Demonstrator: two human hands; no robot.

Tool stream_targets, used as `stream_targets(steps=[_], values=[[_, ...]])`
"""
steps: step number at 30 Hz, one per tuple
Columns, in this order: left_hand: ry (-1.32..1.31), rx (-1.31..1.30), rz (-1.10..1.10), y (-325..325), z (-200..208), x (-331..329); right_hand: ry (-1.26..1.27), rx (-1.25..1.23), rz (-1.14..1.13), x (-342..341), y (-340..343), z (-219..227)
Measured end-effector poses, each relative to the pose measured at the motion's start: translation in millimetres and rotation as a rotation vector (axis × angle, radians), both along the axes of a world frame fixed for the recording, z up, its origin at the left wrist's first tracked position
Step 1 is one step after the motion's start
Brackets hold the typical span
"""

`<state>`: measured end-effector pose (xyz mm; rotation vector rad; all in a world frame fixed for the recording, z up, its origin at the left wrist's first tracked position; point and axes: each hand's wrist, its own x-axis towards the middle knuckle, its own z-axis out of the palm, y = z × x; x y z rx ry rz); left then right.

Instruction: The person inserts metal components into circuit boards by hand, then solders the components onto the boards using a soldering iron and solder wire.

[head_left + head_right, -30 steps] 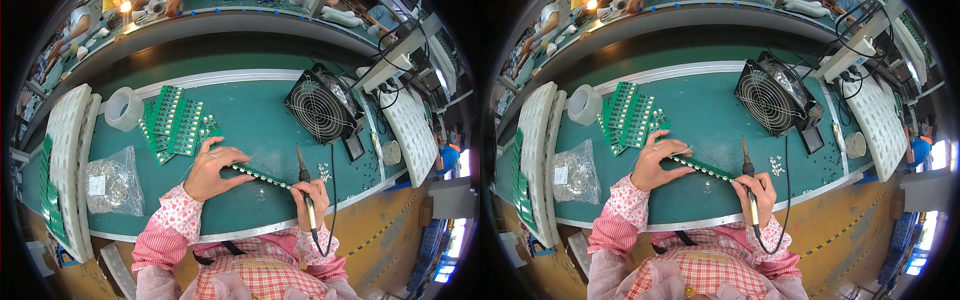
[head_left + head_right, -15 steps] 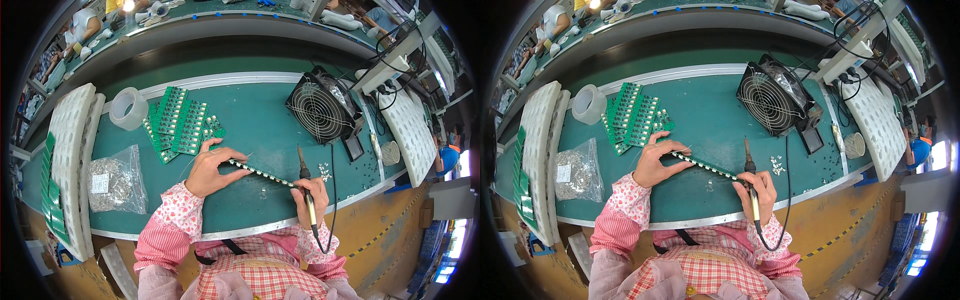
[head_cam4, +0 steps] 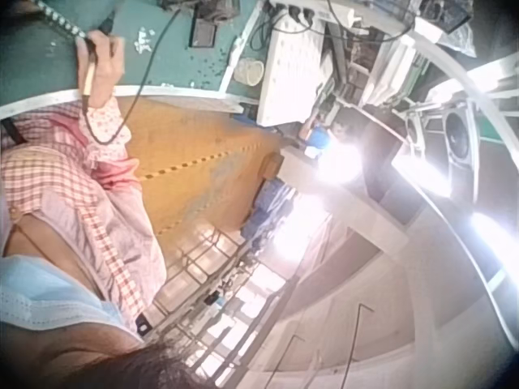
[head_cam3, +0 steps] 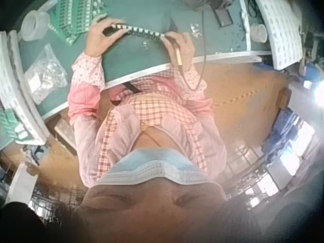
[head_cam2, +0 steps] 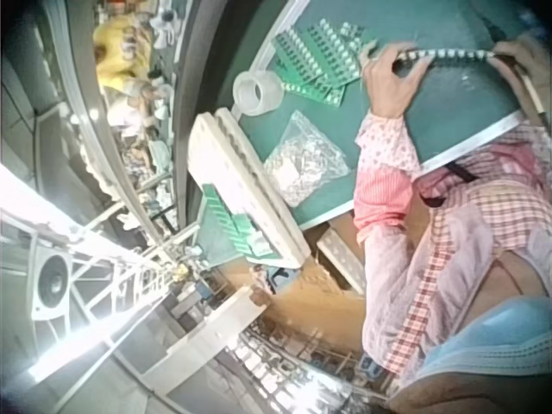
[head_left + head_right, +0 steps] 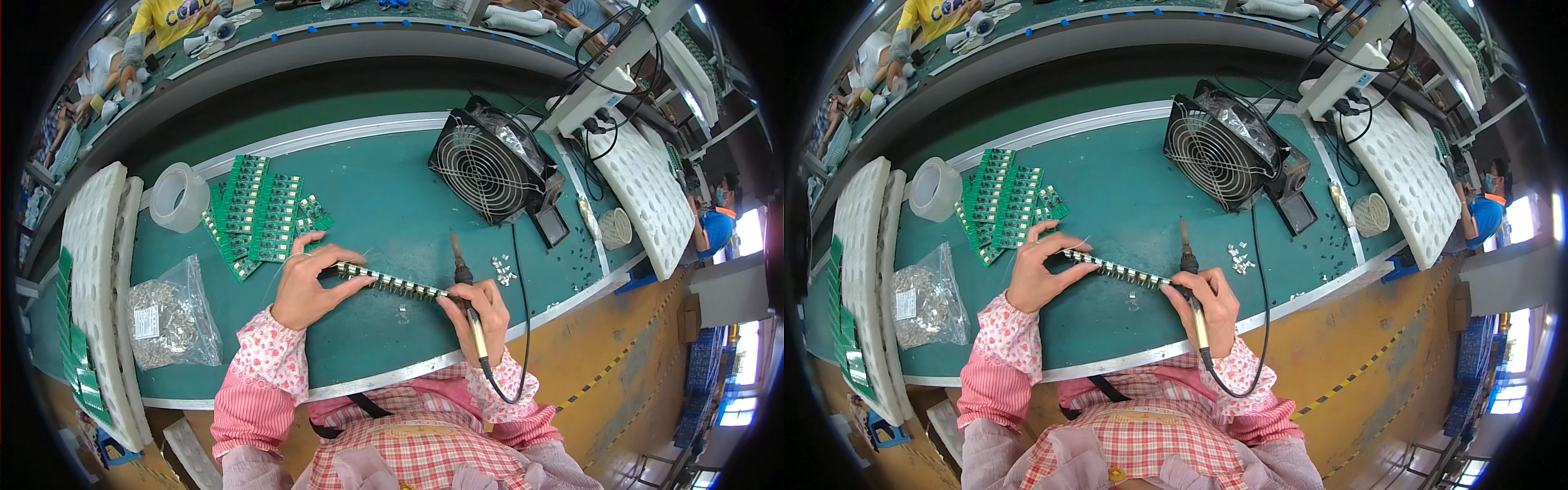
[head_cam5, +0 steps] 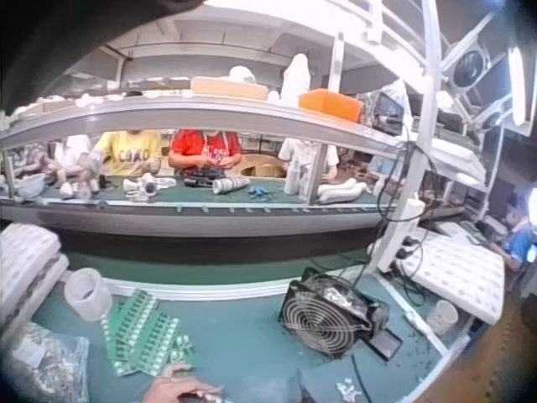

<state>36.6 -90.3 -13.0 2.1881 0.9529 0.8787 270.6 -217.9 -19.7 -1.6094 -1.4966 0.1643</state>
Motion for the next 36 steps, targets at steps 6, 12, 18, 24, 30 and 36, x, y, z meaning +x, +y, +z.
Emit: stream_targets(steps=[6, 12, 18, 24, 30, 36], values=[[0.122, 0.066, 0.013, -4, 31, -8, 0.013, -0.010, 0.039, -18, 0, 0], [0.201, 0.341, -0.193, -30, 38, 27, -0.079, -0.025, 0.057, -22, -6, 1], [0.219, 0.351, -0.209, -31, 28, 34, -0.057, -0.023, 0.074, -18, -13, 2], [0.229, 0.332, -0.205, -33, 30, 37, -0.012, 0.043, 0.142, 0, -24, 14], [0.229, 0.325, -0.234, -36, 32, 37, 0.559, 0.243, 0.003, 5, -55, 12], [0.250, 0.296, -0.229, -38, 31, 36, 0.569, 0.374, 0.136, 9, -50, 21]])
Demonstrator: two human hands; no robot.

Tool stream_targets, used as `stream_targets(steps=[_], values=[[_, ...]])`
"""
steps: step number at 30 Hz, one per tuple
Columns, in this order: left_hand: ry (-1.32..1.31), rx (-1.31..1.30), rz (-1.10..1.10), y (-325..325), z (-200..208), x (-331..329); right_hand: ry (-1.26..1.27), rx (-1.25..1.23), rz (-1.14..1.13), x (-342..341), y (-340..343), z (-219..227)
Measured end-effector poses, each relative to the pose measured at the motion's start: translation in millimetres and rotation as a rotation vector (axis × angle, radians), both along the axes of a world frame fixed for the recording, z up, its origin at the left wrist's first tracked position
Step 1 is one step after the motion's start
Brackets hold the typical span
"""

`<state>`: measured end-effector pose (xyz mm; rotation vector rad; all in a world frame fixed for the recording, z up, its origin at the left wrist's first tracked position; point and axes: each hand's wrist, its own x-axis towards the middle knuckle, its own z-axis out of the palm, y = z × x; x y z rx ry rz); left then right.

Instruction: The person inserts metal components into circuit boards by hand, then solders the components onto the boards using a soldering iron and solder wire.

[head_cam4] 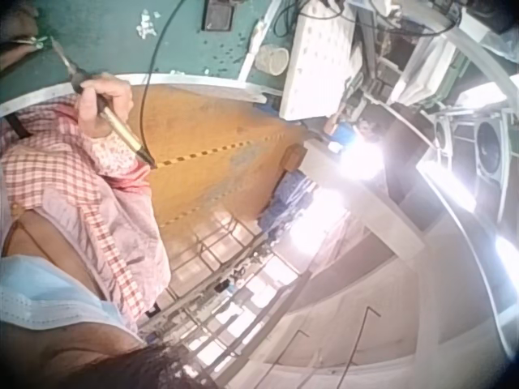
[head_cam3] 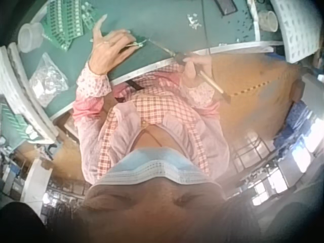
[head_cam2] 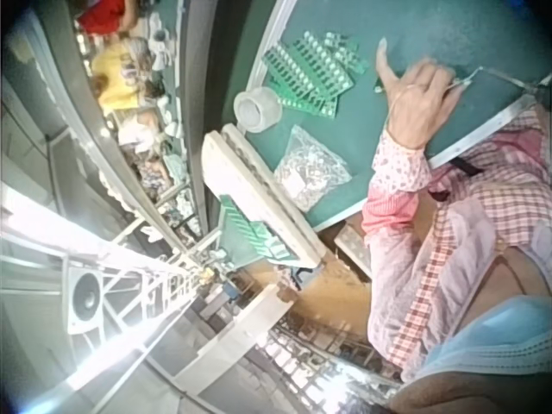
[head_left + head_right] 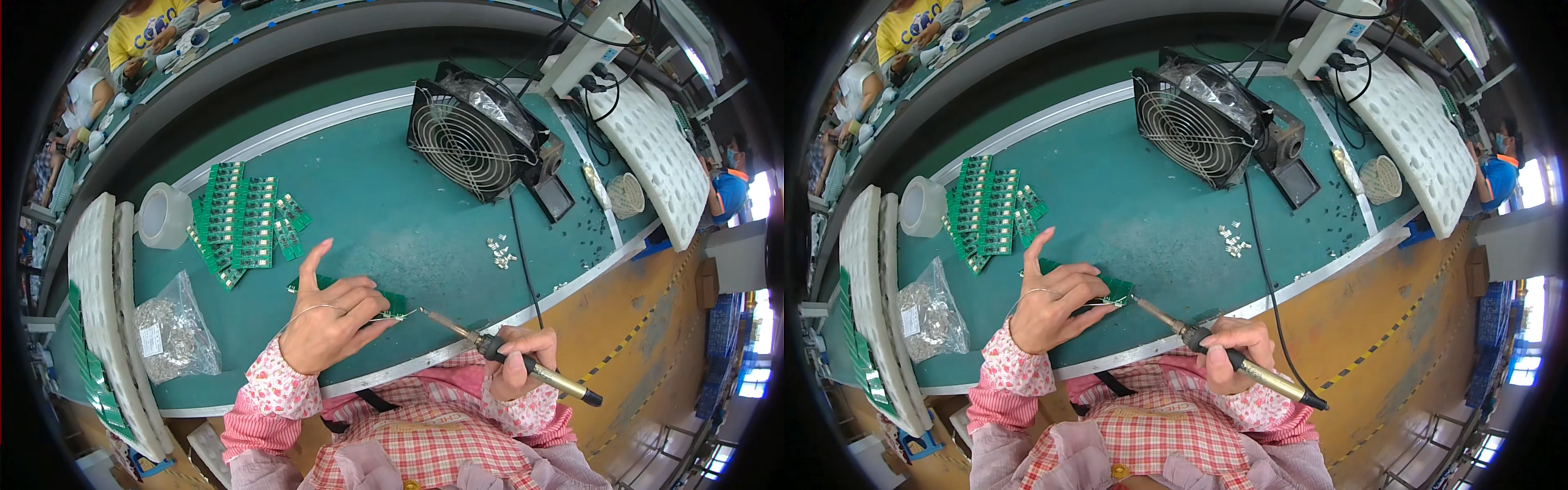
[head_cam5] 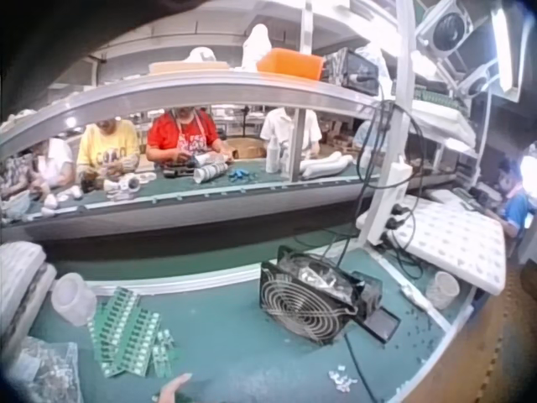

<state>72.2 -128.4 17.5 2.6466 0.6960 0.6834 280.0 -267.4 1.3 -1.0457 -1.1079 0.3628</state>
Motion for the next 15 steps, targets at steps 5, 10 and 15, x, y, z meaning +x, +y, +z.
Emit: stream_targets(steps=[5, 10, 15], values=[[-0.026, 0.021, -0.018, 0.4, -1.4, -1.7, -0.040, 0.040, 0.150, 5.9, -3.0, 1.8], [-0.035, 0.013, -0.022, 0.4, -2.1, -1.9, -0.053, 0.071, 0.152, 5.2, -1.5, -0.3], [-0.033, 0.004, -0.016, -0.4, -2.5, -2.2, -0.059, 0.019, 0.149, 3.3, -3.2, 4.0]])
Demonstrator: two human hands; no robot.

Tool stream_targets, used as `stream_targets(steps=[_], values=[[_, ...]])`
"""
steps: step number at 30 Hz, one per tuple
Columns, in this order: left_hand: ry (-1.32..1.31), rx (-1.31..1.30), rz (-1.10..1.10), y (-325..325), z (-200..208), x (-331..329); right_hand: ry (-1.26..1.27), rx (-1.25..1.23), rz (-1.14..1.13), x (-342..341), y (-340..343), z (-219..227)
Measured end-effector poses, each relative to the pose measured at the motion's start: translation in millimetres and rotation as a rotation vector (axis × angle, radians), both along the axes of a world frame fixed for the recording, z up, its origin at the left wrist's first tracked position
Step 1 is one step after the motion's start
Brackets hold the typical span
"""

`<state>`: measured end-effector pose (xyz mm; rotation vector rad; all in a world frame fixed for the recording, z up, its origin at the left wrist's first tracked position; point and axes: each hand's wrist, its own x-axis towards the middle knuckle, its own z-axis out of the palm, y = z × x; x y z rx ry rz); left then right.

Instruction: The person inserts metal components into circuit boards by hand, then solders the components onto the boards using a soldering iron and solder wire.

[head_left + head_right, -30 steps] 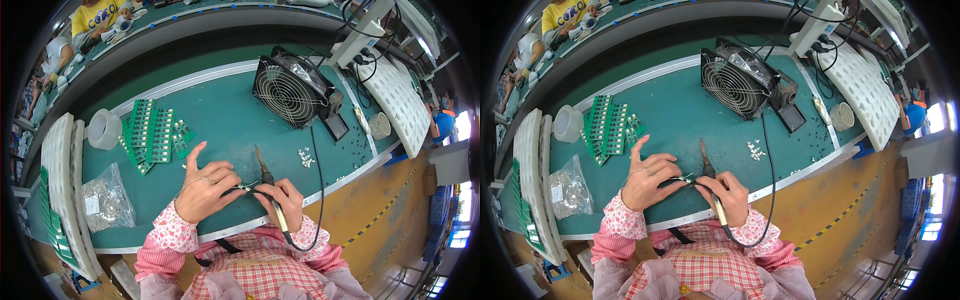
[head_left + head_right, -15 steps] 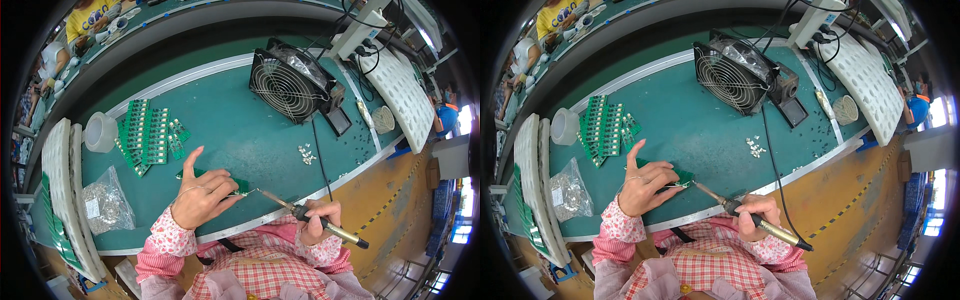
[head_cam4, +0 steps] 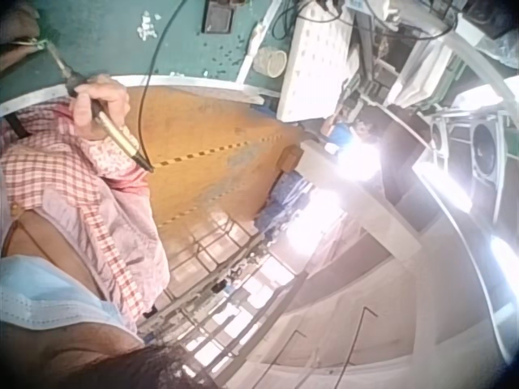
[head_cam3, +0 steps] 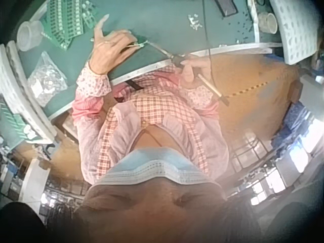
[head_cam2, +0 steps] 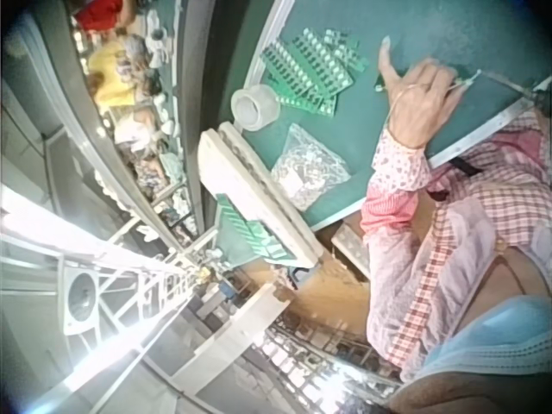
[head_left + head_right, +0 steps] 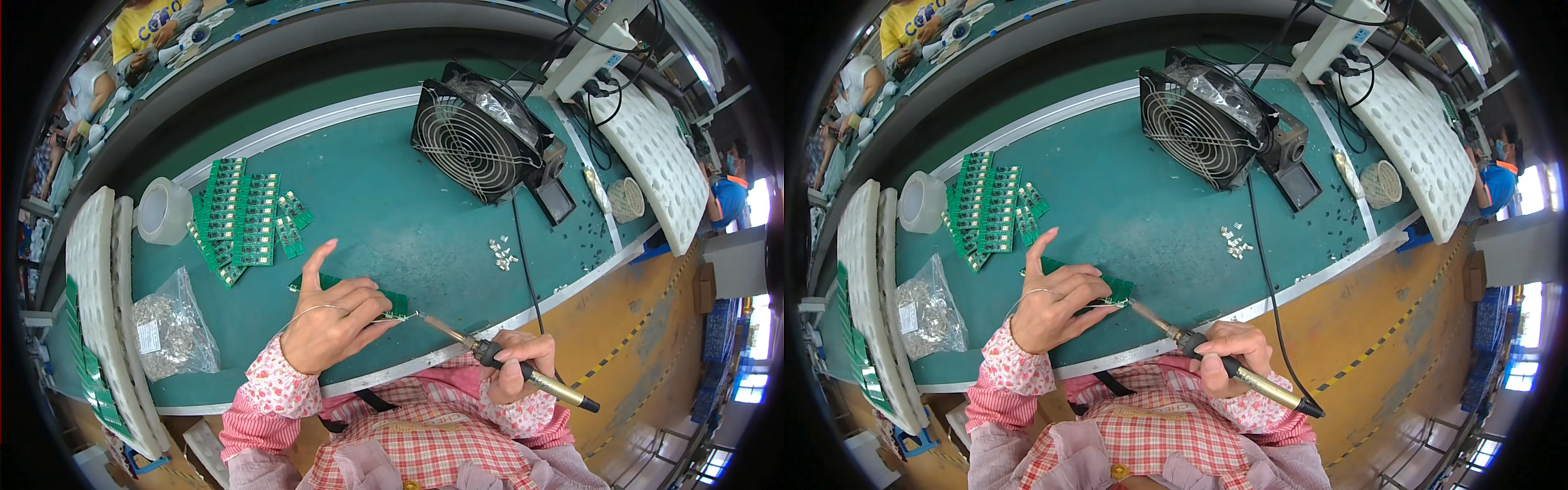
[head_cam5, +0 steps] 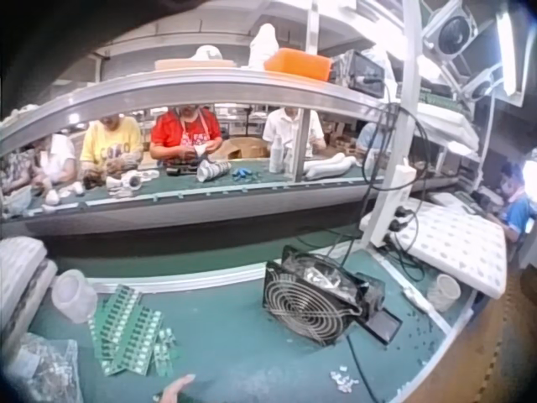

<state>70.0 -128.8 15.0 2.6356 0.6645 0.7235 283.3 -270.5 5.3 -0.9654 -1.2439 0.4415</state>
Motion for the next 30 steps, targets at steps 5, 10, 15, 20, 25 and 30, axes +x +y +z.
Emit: stream_targets(steps=[5, 10, 15, 20, 25, 30], values=[[0.018, 0.013, -0.005, -1, -3, -1, 0.196, -0.373, -0.110, -7, -5, 13], [0.028, 0.056, -0.012, -5, -6, -4, 0.441, -0.579, -0.022, -3, 8, 10], [0.024, 0.056, -0.017, -5, -4, -5, 0.477, -0.655, 0.002, 2, 15, 7], [0.025, 0.055, -0.017, -6, -6, -5, 0.524, -0.675, -0.016, 1, 18, 10], [0.028, 0.070, -0.016, -7, -5, -5, 0.514, -0.680, 0.000, 1, 19, 9], [0.028, 0.072, -0.017, -8, -4, -5, 0.519, -0.691, 0.014, 3, 18, 9]])
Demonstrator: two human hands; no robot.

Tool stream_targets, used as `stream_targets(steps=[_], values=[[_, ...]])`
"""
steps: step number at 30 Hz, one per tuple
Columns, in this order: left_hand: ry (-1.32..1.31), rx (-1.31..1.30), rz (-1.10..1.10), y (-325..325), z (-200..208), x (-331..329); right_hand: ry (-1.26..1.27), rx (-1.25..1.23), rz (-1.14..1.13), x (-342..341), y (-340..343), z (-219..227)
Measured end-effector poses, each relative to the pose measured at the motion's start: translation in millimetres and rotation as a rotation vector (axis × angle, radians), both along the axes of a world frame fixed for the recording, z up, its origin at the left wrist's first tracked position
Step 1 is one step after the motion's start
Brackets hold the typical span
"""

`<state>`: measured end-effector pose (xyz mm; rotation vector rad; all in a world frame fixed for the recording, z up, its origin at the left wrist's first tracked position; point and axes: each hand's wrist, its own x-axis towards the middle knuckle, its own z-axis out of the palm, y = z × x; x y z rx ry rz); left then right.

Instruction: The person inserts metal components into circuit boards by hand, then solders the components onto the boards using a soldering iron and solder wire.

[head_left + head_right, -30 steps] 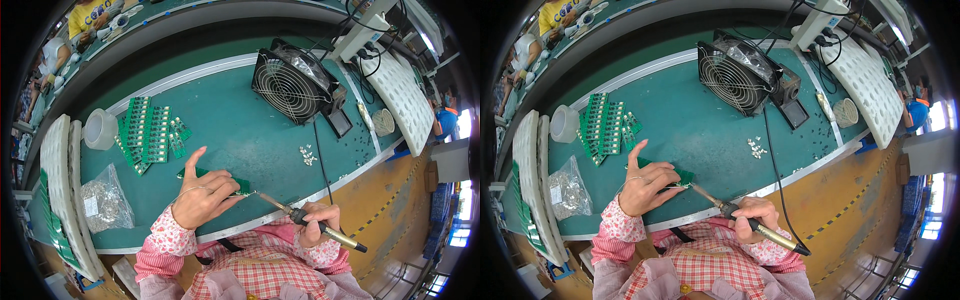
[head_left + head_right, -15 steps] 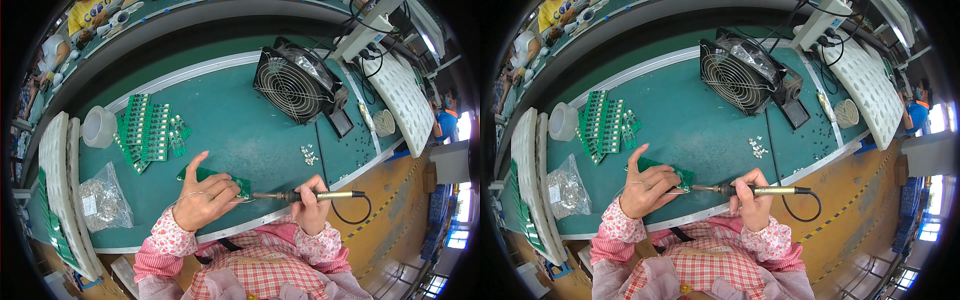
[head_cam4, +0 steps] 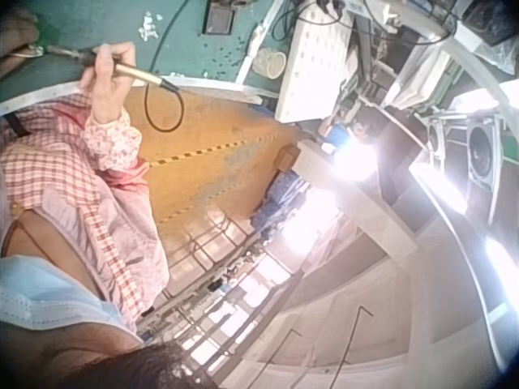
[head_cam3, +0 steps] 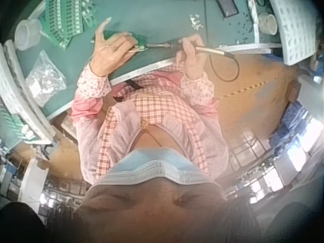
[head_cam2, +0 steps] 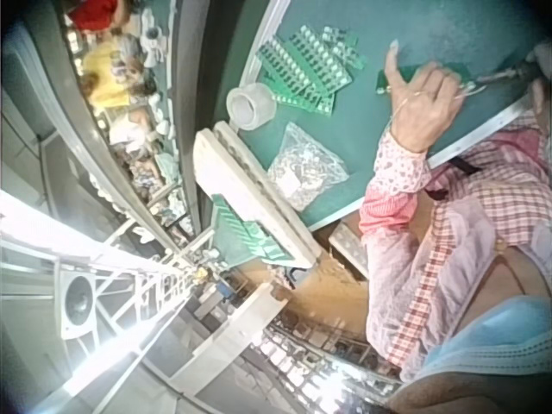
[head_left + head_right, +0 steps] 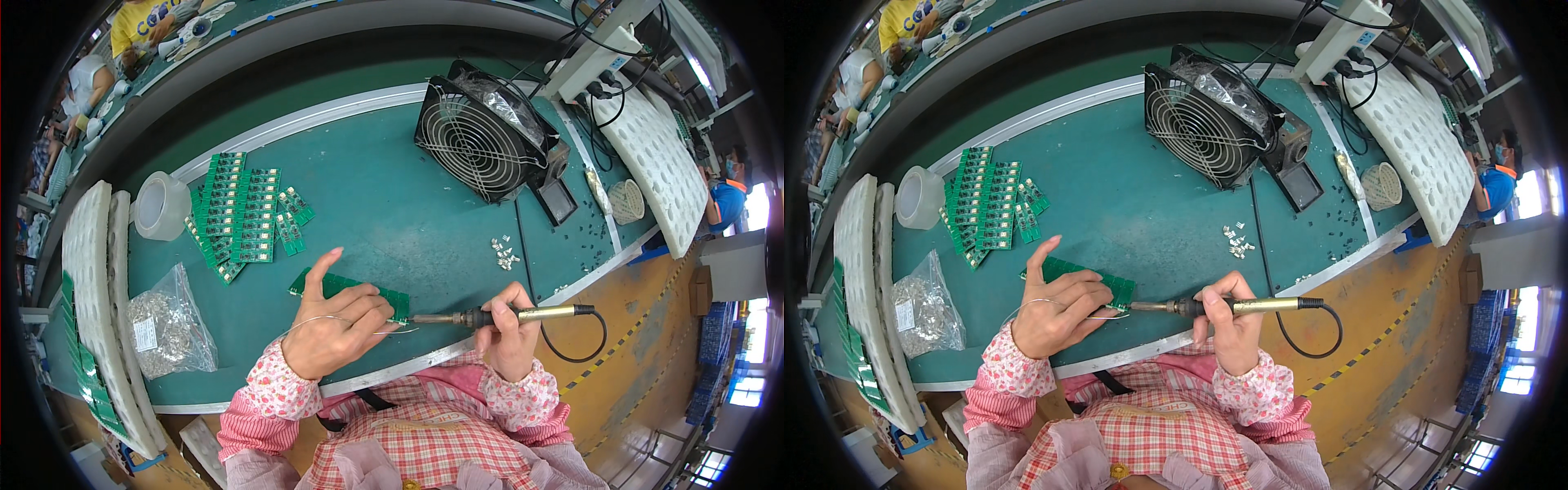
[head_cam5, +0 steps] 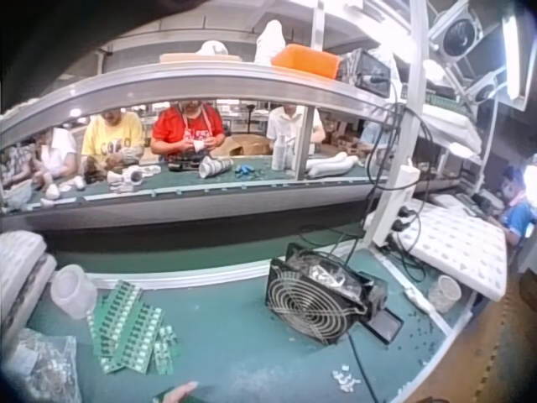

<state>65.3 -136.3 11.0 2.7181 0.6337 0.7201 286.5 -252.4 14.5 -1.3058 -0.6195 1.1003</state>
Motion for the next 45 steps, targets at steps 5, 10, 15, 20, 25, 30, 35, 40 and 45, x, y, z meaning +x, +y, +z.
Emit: stream_targets(steps=[5, 10, 15, 20, 25, 30, 35, 40, 45], values=[[-0.005, 0.005, -0.002, 0, 0, 0, 0.042, -0.036, -0.011, 1, 1, -1], [-0.006, 0.002, -0.005, -1, 0, 1, 0.036, -0.023, -0.023, 1, 2, -2], [0.000, -0.001, -0.012, 0, 2, 1, -0.020, 0.042, -0.053, 1, -2, -5], [-0.003, -0.025, -0.009, 0, 4, 2, -0.031, 0.092, -0.159, 5, -4, -10], [0.007, -0.041, -0.002, 1, 5, 3, 0.000, 0.105, -0.143, 5, -9, -14], [0.005, -0.039, 0.006, 1, 6, 3, -0.021, 0.123, -0.115, 4, -10, -18], [0.024, -0.055, 0.022, 5, 10, 6, -0.056, 0.138, -0.069, -5, -7, -17], [0.064, -0.097, 0.047, 15, 14, 14, -0.230, 0.165, -0.048, -5, -11, -18], [0.074, -0.096, 0.066, 23, 19, 16, -0.287, 0.188, -0.117, 2, -21, -17]])
